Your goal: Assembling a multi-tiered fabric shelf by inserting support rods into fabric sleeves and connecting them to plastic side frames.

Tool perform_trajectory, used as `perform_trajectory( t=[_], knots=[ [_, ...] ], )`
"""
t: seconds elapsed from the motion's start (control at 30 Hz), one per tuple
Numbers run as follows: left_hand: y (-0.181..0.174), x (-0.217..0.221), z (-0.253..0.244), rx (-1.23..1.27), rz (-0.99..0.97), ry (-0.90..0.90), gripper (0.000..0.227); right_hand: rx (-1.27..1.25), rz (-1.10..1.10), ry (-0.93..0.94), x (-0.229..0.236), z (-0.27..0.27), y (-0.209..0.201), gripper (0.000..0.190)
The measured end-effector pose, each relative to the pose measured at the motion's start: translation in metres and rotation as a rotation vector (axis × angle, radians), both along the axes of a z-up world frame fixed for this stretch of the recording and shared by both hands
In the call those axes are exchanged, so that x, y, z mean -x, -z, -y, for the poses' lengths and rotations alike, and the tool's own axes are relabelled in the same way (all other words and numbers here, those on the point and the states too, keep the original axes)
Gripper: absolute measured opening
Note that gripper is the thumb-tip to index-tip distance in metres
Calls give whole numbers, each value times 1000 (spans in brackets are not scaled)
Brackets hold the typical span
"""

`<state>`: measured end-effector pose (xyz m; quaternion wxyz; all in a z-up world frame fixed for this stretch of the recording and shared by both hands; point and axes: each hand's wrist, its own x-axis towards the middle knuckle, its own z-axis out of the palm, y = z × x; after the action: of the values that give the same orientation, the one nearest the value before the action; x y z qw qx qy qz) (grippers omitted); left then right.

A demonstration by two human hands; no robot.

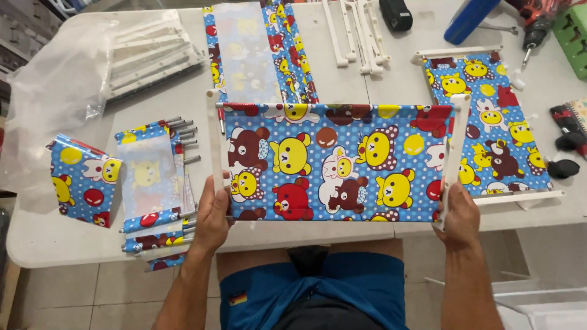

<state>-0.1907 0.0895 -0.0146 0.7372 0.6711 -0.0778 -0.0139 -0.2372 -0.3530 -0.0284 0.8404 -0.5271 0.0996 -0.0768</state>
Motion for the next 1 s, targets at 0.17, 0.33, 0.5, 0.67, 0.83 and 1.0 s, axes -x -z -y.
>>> perform_trajectory(
  t=[0.17, 0.33, 0.5, 0.67, 0.83, 1.0],
  knots=[
    [22, 6, -13, -123, -402, -166, 69, 286, -475, 207, -9, -31, -25, 55],
    [11, 10, -13, -221, -237, -238, 56, 328, -474, 192, -10, -28, -13, 45],
    [-24, 17, -12, -236, 20, -240, 45, 356, -178, 98, -11, -27, -2, 43],
    [12, 19, -26, -196, 141, -259, 37, 384, -255, 103, -6, -46, -25, 36],
    [21, 12, -50, -131, 57, -146, 44, 516, -243, 150, -9, -9, -2, 53],
    [-50, -21, -72, -142, 179, -214, 76, 625, 309, -19, -54, 24, -31, 72]
  ],
)
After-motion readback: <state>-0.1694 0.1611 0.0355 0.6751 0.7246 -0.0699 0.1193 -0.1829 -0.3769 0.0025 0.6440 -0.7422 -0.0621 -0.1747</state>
